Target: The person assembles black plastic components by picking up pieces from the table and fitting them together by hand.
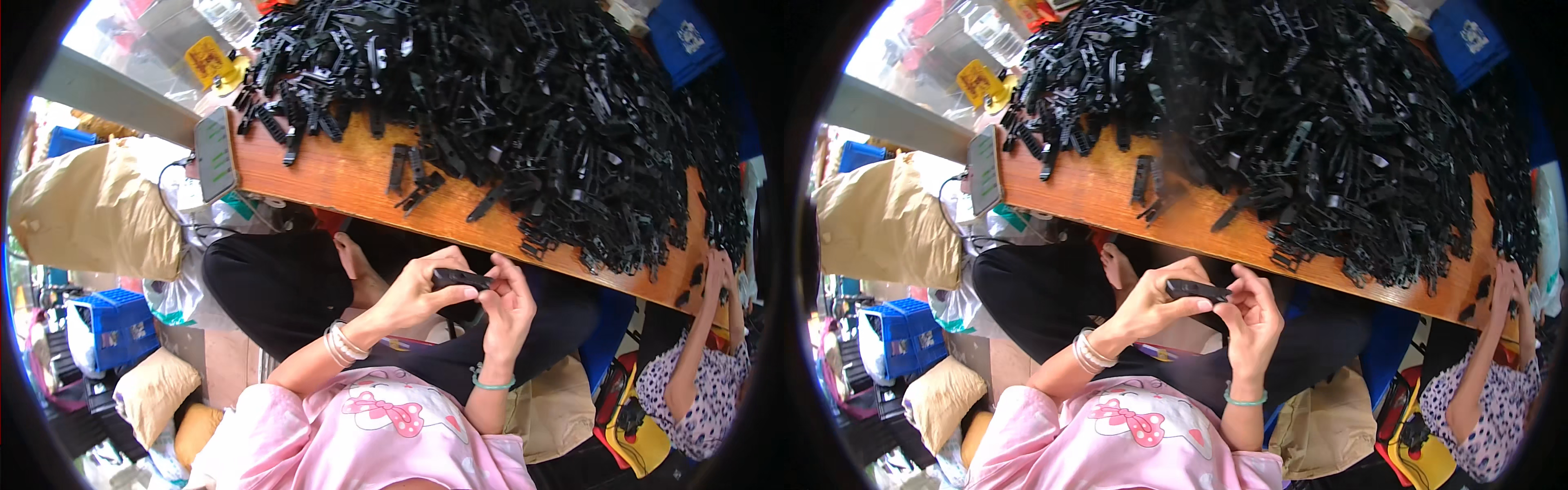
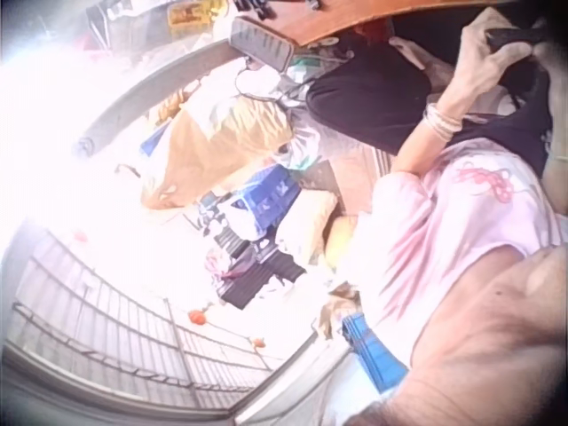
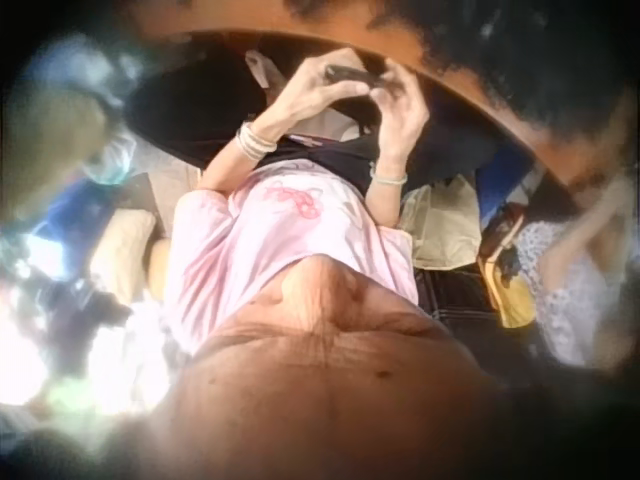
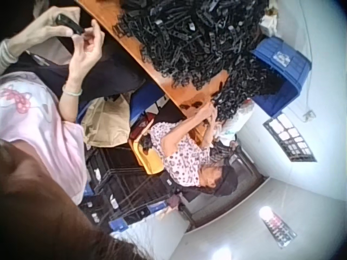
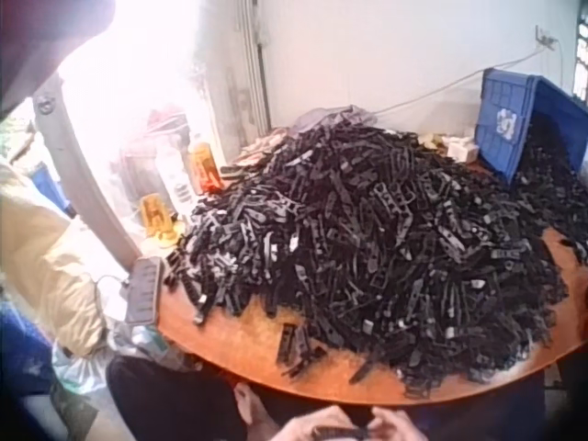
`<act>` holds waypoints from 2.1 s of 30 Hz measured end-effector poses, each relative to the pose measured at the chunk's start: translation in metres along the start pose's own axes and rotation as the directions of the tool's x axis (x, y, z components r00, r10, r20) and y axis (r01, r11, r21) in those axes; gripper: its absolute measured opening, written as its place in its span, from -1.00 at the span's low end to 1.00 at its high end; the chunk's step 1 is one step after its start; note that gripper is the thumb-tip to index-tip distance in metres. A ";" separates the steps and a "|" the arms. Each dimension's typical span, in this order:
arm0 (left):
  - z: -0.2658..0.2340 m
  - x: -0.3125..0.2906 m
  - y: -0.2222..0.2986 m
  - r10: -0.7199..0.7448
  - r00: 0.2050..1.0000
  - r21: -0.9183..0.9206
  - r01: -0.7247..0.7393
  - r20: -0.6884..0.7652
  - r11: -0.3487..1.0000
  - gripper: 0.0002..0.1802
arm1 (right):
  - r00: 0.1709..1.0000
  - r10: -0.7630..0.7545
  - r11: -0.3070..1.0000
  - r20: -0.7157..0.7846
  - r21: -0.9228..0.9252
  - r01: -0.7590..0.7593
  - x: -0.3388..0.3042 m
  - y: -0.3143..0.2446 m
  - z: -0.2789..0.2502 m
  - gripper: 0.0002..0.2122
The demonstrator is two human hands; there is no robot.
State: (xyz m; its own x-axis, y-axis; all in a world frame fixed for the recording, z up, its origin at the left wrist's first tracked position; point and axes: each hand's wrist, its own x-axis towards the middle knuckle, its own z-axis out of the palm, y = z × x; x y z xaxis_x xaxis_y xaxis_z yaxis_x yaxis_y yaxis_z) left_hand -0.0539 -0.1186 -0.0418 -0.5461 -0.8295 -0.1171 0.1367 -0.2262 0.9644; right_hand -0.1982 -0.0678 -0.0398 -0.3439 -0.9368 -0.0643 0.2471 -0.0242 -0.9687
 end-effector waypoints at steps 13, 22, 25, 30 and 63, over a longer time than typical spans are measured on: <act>-0.169 0.026 0.047 0.739 0.446 0.823 0.506 -0.506 0.258 -0.75 | 0.994 0.028 0.987 0.103 0.157 -0.044 0.003 0.023 -0.001 -0.84; -0.129 -0.006 0.024 0.580 0.531 0.767 0.243 -0.618 0.594 -0.79 | 0.974 0.217 0.967 0.060 0.120 -0.223 0.000 0.022 -0.003 -0.79; -0.100 -0.020 0.036 -0.011 0.780 -0.023 -0.004 -0.625 1.000 -0.85 | 0.935 0.272 0.944 0.226 0.123 -0.305 0.003 0.021 -0.003 -0.80; -0.064 -0.026 0.039 -0.229 0.929 -0.039 0.228 -0.289 0.973 -0.72 | 0.919 0.133 0.973 0.371 0.128 -0.193 0.004 0.006 0.011 -0.79; -0.021 -0.048 0.046 0.137 0.982 0.594 -0.186 0.127 0.783 -0.49 | 0.885 -0.252 0.830 0.390 -0.383 0.405 -0.010 -0.005 0.001 -0.76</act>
State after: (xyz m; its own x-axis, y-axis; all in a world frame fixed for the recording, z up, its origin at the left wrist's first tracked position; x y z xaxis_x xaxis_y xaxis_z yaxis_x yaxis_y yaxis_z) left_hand -0.0046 -0.0999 0.0032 -0.6228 -0.7810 0.0475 -0.2820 0.2807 0.9174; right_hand -0.1950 -0.0588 -0.0342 -0.0132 -0.9597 0.2808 -0.2814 -0.2660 -0.9220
